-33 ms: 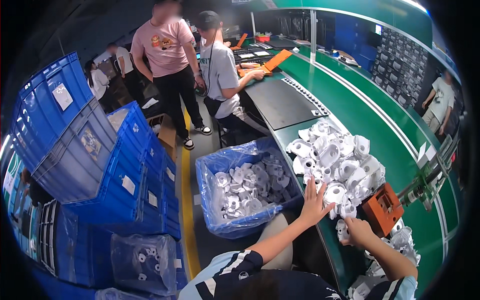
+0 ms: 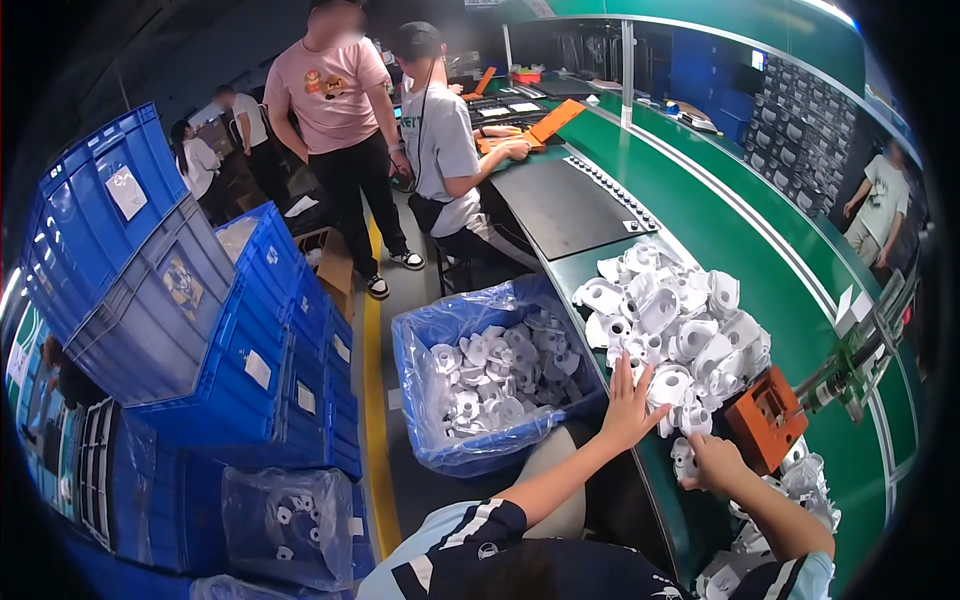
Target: Operating a manual hand press to assemble plastic components on a production line.
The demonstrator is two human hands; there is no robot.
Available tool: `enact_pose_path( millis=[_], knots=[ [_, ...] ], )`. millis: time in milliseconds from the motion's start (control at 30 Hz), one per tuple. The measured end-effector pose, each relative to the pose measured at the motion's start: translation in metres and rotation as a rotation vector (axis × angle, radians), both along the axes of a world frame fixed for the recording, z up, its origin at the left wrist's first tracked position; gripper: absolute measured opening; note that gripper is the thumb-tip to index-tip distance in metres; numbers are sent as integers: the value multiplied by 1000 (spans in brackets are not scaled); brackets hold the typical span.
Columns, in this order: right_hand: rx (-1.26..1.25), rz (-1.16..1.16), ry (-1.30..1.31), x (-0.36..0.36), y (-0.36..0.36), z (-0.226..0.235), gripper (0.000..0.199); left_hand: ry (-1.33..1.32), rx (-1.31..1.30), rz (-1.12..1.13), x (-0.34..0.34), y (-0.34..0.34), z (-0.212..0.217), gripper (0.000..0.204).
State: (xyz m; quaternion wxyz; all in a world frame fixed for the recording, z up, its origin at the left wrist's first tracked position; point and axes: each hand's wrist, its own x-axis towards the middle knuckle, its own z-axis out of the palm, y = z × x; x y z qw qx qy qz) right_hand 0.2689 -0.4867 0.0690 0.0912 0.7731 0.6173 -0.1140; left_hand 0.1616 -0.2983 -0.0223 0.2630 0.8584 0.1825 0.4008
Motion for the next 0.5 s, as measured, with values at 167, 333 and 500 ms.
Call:
enact_pose_path(
  millis=[167,333,500],
  knots=[
    [94,8,64,9,7,-12,63,-15,-42,11,5,3,6,80],
    [168,39,67,15,12,-14,66,66,31,80,3,-4,6,85],
    [83,52,-8,17,9,-13,65,19,114,71,11,-1,-1,88]
  ],
)
